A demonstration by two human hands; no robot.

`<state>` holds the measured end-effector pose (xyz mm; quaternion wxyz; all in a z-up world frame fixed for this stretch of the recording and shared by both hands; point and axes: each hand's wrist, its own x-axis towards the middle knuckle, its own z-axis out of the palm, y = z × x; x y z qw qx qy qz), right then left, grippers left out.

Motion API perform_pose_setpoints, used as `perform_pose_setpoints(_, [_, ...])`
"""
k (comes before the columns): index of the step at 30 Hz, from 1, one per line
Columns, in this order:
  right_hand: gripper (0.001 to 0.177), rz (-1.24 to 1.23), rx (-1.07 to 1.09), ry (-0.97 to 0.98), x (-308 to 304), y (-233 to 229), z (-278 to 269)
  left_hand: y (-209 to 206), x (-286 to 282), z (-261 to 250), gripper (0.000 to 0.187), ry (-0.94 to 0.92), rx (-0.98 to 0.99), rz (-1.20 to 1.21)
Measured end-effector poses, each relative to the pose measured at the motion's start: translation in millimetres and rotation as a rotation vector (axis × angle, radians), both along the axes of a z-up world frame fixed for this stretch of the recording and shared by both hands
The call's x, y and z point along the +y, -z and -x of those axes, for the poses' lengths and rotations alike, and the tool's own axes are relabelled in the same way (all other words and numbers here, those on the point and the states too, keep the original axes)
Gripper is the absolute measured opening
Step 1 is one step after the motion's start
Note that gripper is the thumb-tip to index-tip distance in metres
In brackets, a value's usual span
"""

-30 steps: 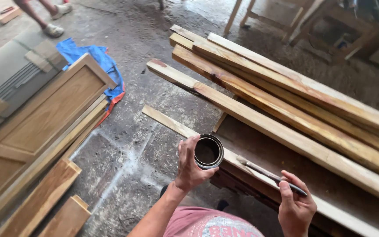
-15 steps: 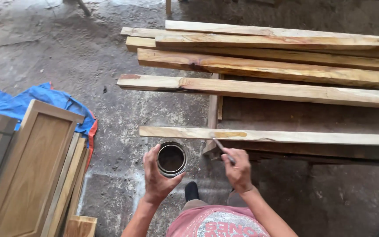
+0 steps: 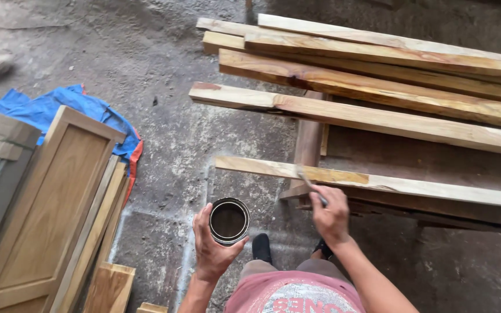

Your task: Apply wood stain to several long wooden slats using a brush.

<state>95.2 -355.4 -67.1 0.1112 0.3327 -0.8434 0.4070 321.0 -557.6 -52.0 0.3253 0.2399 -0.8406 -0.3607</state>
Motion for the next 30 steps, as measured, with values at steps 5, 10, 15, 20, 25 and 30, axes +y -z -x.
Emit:
perform_pose_setpoints(5, [0.019,0.053,0.002,-0.216,-98,2,-11,-6,0,-15,0.116,-0.053,0.004,0.016])
perform_pose_setpoints(10, [0.021,0.057,-0.044,-0.368,-135,-2,-22,-7,-1,-20,0.116,-0.079,0.012,-0.04])
perform_pose_setpoints(15, [0.017,0.009,-0.03,-0.196,-69,-8,-19,-3,-6,-22,0.118,-0.107,-0.008,-0.045])
perform_pose_setpoints(20, [0.015,-0.029,0.052,0.031,30,7,-4,2,-15,-12,0.118,-0.047,-0.024,-0.01])
perform_pose_setpoints(25, [0.016,-0.036,0.09,0.2,38,5,-13,-1,-17,6,0.117,0.042,-0.001,-0.012])
perform_pose_setpoints(30, [0.021,0.038,0.077,-0.027,0,-9,-28,-9,-10,23,0.115,0.102,0.017,0.004])
